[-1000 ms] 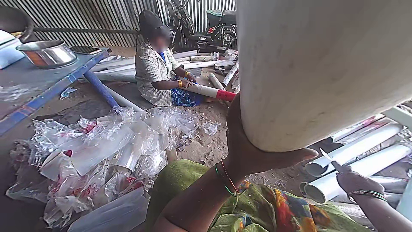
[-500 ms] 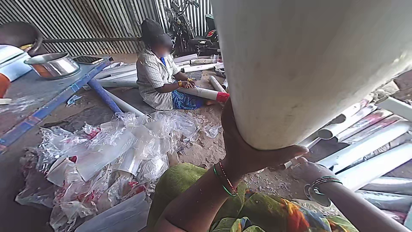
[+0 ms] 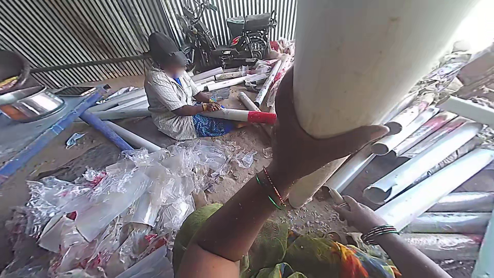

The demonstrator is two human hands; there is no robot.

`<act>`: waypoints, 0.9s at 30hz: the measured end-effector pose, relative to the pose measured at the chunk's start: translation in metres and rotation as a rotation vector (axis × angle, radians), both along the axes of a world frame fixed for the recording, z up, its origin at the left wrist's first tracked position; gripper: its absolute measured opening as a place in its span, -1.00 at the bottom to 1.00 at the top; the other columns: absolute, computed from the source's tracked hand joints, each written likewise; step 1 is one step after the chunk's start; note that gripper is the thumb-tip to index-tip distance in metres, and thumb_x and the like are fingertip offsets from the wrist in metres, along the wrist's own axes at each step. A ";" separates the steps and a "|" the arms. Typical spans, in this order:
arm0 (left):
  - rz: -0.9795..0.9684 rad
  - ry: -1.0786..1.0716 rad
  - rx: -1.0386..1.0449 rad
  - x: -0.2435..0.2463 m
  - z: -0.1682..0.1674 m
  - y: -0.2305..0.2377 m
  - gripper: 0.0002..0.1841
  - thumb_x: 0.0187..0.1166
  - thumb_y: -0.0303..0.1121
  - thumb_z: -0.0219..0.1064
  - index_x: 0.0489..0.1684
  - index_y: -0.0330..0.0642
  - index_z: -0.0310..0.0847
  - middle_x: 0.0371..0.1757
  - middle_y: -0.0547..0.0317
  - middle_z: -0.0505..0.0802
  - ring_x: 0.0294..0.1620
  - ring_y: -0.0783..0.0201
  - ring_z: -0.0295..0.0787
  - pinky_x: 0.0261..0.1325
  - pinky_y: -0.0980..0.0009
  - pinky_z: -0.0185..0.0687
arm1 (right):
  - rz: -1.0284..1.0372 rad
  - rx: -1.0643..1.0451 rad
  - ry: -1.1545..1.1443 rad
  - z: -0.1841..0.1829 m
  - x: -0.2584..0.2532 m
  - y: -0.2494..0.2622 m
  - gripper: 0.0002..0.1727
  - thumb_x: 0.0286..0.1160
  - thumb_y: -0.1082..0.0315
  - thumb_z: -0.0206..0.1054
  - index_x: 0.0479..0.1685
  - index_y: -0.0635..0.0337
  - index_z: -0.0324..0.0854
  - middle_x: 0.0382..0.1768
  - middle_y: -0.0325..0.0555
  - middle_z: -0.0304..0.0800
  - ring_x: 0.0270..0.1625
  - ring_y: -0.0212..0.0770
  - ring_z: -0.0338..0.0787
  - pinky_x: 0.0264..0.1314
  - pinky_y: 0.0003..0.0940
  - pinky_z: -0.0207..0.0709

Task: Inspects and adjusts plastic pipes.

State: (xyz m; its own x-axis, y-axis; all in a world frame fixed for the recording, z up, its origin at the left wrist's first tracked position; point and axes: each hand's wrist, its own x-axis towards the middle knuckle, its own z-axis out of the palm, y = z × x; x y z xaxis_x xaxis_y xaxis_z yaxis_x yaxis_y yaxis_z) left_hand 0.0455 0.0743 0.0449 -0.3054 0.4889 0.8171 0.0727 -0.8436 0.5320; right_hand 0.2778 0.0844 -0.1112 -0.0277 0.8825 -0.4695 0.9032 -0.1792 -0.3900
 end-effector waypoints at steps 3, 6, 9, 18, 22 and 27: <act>-0.025 -0.010 0.034 0.010 0.004 0.013 0.18 -0.05 -0.19 0.72 0.58 -0.54 -0.07 0.15 0.05 0.63 0.08 0.61 0.67 0.15 0.64 0.66 | -0.005 -0.094 -0.055 -0.022 0.025 0.008 -0.39 0.82 0.03 0.19 0.61 0.33 0.36 0.17 0.37 0.79 0.25 0.31 0.79 0.41 0.29 0.48; -0.057 -0.025 0.054 0.017 0.007 0.021 0.17 -0.05 -0.23 0.71 0.56 -0.52 -0.10 0.17 0.10 0.60 0.10 0.59 0.67 0.18 0.62 0.67 | -0.046 -0.134 -0.076 -0.035 0.049 0.013 -0.40 0.82 0.05 0.18 0.63 0.31 0.36 0.21 0.37 0.78 0.28 0.32 0.78 0.42 0.30 0.47; -0.054 0.020 -0.027 0.018 0.003 0.017 0.14 0.15 -0.12 0.67 0.66 -0.31 -0.18 0.22 0.24 0.60 0.13 0.60 0.67 0.17 0.60 0.68 | -0.089 -0.154 -0.066 -0.048 0.065 0.016 -0.39 0.82 0.05 0.20 0.63 0.33 0.36 0.20 0.39 0.77 0.23 0.32 0.80 0.41 0.29 0.49; 0.047 -0.043 0.030 0.012 -0.008 0.030 0.02 0.08 0.17 0.66 0.34 -0.29 0.08 0.02 0.63 0.72 0.10 0.70 0.71 0.21 0.60 0.68 | 0.012 -0.293 -0.152 -0.053 0.076 0.020 -0.34 0.80 0.00 0.14 0.70 0.28 0.31 0.48 0.39 0.60 0.57 0.32 0.59 0.56 0.35 0.37; 0.177 -0.058 -0.065 0.008 -0.010 0.024 0.11 0.27 0.11 0.50 0.39 -0.73 -0.15 0.07 0.33 0.59 0.09 0.80 0.63 0.23 0.72 0.59 | 0.135 -0.334 -0.140 -0.048 0.073 0.021 -0.34 0.82 0.05 0.14 0.69 0.38 0.28 0.46 0.44 0.59 0.56 0.35 0.59 0.55 0.37 0.37; 0.250 -0.097 -0.171 0.013 0.001 0.010 -0.25 0.45 -0.34 0.09 0.37 -0.88 -0.24 0.01 0.11 0.48 0.04 0.89 0.48 0.18 0.84 0.41 | 0.238 -0.388 -0.164 -0.058 0.070 0.017 -0.34 0.83 0.07 0.15 0.65 0.46 0.29 0.37 0.50 0.62 0.48 0.39 0.63 0.48 0.40 0.40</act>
